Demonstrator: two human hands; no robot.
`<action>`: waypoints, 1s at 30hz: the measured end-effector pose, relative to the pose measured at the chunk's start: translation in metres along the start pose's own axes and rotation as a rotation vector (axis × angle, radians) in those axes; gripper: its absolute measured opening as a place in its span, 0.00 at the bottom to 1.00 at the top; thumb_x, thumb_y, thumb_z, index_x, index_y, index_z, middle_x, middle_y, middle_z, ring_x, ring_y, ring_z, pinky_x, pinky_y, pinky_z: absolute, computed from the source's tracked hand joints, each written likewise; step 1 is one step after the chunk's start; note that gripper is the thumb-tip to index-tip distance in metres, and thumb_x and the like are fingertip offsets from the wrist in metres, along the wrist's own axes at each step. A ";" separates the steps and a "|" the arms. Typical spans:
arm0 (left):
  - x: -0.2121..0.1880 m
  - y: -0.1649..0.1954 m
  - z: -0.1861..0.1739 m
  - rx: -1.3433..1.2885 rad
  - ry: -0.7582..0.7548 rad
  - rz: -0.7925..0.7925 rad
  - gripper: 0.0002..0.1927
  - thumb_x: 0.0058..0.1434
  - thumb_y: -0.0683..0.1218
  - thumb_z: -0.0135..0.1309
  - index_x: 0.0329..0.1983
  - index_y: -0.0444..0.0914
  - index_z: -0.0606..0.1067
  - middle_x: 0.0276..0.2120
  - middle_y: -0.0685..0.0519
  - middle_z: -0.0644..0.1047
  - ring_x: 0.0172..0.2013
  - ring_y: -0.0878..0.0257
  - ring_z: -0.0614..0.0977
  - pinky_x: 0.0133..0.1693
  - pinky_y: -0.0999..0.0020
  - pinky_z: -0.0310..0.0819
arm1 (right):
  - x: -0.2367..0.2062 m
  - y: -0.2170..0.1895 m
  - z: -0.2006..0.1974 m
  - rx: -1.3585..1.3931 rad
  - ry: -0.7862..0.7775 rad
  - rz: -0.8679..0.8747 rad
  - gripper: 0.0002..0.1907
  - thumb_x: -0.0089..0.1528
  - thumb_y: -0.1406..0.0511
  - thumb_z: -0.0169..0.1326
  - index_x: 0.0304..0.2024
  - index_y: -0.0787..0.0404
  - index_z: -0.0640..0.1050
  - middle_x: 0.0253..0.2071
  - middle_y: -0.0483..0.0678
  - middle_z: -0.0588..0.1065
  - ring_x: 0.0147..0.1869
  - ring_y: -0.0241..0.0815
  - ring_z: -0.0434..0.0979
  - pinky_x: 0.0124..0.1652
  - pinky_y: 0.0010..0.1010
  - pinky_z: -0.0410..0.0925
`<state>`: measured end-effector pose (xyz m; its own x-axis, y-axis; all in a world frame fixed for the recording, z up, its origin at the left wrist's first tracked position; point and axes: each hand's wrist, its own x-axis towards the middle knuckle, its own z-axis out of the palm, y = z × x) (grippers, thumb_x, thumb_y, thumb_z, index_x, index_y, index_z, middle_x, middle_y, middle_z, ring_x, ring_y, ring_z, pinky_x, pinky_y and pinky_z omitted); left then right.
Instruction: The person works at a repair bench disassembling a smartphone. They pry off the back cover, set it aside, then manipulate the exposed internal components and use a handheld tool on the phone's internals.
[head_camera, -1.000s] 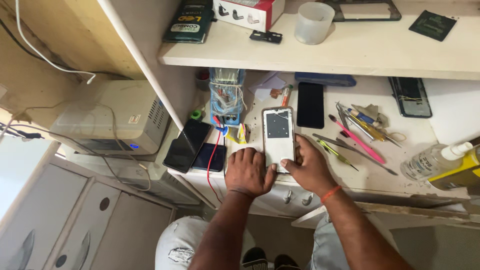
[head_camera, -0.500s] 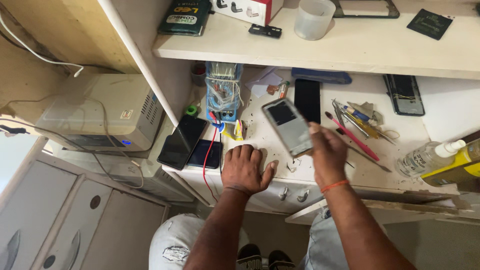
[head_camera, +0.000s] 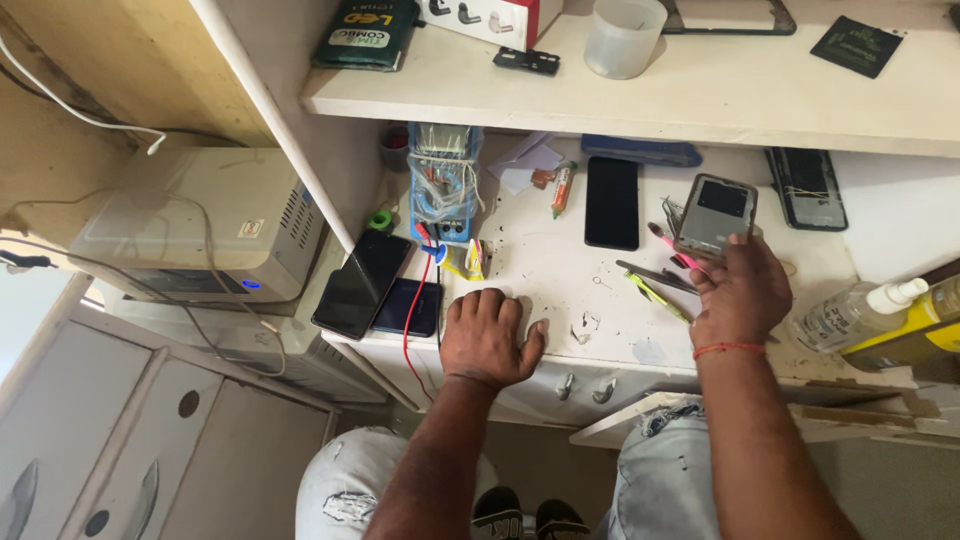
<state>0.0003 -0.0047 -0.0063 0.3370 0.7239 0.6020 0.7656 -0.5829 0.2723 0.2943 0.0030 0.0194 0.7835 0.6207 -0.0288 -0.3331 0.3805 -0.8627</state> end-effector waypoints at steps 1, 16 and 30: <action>0.000 0.000 0.000 0.003 0.006 0.004 0.19 0.58 0.59 0.55 0.35 0.39 0.76 0.38 0.46 0.74 0.41 0.47 0.75 0.45 0.51 0.66 | 0.002 0.002 -0.002 -0.012 -0.016 0.013 0.16 0.65 0.67 0.61 0.55 0.61 0.78 0.41 0.47 0.79 0.32 0.37 0.78 0.33 0.30 0.72; 0.000 0.000 0.002 0.004 0.017 -0.001 0.19 0.57 0.59 0.55 0.35 0.39 0.76 0.38 0.46 0.74 0.41 0.47 0.75 0.45 0.50 0.66 | 0.008 0.004 0.012 -0.112 -0.144 0.013 0.06 0.65 0.71 0.61 0.42 0.63 0.76 0.32 0.47 0.77 0.27 0.36 0.78 0.28 0.27 0.72; 0.000 0.000 0.001 0.005 0.028 0.023 0.18 0.57 0.58 0.55 0.36 0.39 0.76 0.38 0.47 0.74 0.40 0.47 0.75 0.44 0.51 0.66 | 0.012 -0.001 0.027 -0.008 -0.237 -0.043 0.18 0.64 0.75 0.54 0.57 0.65 0.73 0.46 0.45 0.77 0.48 0.35 0.80 0.50 0.27 0.79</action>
<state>0.0005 -0.0041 -0.0074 0.3391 0.6996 0.6290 0.7608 -0.5972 0.2540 0.2892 0.0286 0.0333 0.6516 0.7478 0.1271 -0.2970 0.4057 -0.8644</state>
